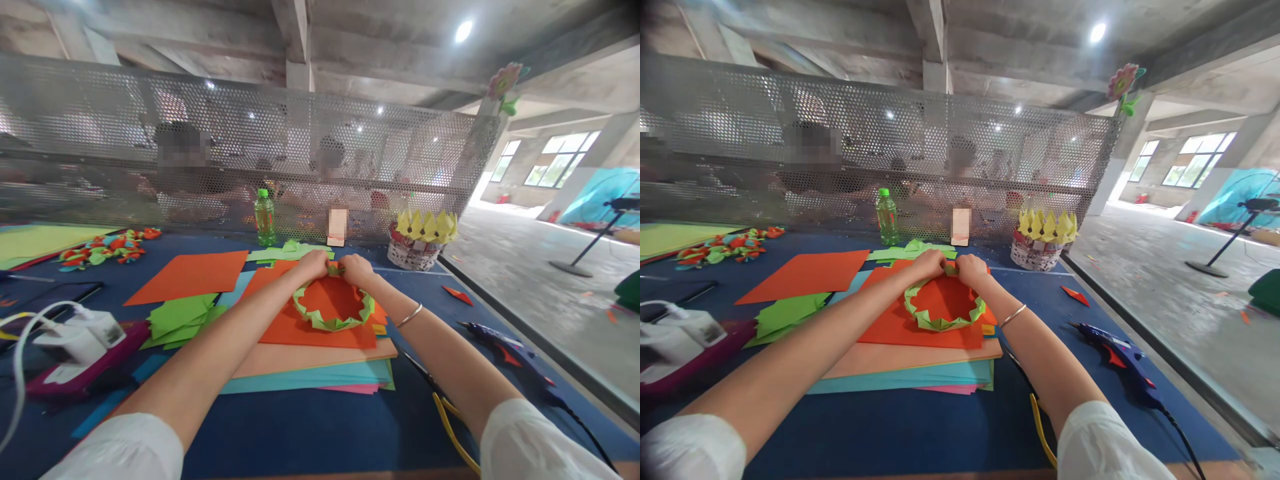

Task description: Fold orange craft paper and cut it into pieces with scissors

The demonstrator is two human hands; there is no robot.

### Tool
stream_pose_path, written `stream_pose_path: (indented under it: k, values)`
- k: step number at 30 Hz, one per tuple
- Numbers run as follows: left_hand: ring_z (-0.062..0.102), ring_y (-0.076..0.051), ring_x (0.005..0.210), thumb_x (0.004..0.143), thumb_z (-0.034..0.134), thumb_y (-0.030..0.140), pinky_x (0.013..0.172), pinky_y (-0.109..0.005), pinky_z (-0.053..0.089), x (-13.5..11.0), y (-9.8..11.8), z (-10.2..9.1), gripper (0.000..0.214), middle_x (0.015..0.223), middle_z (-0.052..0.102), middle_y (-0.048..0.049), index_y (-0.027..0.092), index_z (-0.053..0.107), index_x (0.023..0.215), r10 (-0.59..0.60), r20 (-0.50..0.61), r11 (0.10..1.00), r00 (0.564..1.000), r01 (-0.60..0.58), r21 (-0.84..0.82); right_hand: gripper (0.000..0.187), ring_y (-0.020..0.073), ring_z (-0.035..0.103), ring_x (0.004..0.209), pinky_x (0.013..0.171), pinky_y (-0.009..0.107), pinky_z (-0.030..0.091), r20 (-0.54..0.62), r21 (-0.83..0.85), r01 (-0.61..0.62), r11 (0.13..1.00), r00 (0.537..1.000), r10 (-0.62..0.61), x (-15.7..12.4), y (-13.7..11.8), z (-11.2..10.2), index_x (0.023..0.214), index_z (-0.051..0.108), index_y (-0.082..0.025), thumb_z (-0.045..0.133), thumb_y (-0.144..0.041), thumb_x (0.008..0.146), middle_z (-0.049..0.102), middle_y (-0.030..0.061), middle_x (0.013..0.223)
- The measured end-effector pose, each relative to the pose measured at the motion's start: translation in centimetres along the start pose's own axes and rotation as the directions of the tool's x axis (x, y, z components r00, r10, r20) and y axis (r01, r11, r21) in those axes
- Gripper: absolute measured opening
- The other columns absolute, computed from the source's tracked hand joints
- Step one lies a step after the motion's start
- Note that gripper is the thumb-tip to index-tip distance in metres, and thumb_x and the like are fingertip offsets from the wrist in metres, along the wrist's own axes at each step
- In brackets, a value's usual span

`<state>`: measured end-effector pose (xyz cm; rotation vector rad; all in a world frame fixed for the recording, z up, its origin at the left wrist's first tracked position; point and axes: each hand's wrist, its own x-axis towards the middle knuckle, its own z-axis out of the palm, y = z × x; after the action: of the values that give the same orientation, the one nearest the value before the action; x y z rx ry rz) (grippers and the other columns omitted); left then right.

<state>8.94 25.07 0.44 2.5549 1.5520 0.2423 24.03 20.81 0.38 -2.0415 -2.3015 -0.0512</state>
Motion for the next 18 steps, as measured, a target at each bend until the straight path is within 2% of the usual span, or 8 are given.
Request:
stream_pose_path:
  k: [6,10,14,16,18]
  values:
    - [0.065,-0.024,0.107,0.096,0.063,0.035,0.089,-0.046,0.056,-0.3,0.3,0.3,0.034,0.127,0.063,-0.0099,0.018,0.060,0.125,0.014,-0.013,0.999,1.000,-0.014,0.030,0.030,0.0231,0.066,0.106,0.089,0.044,0.057,-0.053,0.035,0.024,0.999,0.998,-0.022,-0.3,0.1,0.4,0.124,0.062,-0.019,0.063,-0.034,0.097,0.064,0.0084,0.126]
    - [0.066,-0.025,0.106,0.095,0.065,0.035,0.089,-0.044,0.056,-1.0,0.4,-0.5,0.033,0.125,0.064,-0.0086,0.017,0.062,0.123,0.083,0.007,0.996,0.997,-0.083,0.021,0.036,0.0253,0.064,0.111,0.092,0.047,0.055,-0.137,0.078,0.093,0.993,0.987,-0.082,-1.3,0.6,-0.5,0.129,0.059,-0.018,0.064,-0.035,0.097,0.061,0.0096,0.131]
    - [0.063,-0.026,0.111,0.096,0.064,0.034,0.092,-0.048,0.055,-2.5,0.4,-2.6,0.036,0.131,0.061,-0.0104,0.019,0.059,0.127,0.155,-0.018,0.988,0.988,-0.155,0.006,0.032,0.0264,0.061,0.117,0.098,0.051,0.051,-0.179,0.111,0.234,0.966,0.961,-0.212,-4.2,2.1,-2.8,0.126,0.061,-0.018,0.063,-0.033,0.097,0.061,0.0095,0.132]
    - [0.062,-0.027,0.115,0.096,0.064,0.034,0.095,-0.049,0.053,-4.0,0.4,-3.8,0.036,0.134,0.059,-0.0106,0.019,0.059,0.129,0.184,-0.038,0.983,0.982,-0.184,-0.002,0.025,0.0259,0.061,0.118,0.102,0.051,0.049,-0.145,0.135,0.319,0.938,0.943,-0.300,-6.4,3.2,-3.8,0.118,0.065,-0.018,0.064,-0.029,0.097,0.064,0.0084,0.128]
    - [0.062,-0.026,0.114,0.096,0.063,0.034,0.095,-0.049,0.053,-6.3,0.4,-4.9,0.033,0.133,0.060,-0.0104,0.019,0.060,0.126,0.227,-0.008,0.974,0.974,-0.227,-0.018,0.022,0.0243,0.061,0.119,0.104,0.047,0.047,-0.088,0.176,0.395,0.901,0.918,-0.386,-8.7,4.2,-4.4,0.114,0.068,-0.018,0.065,-0.015,0.092,0.068,0.0067,0.123]
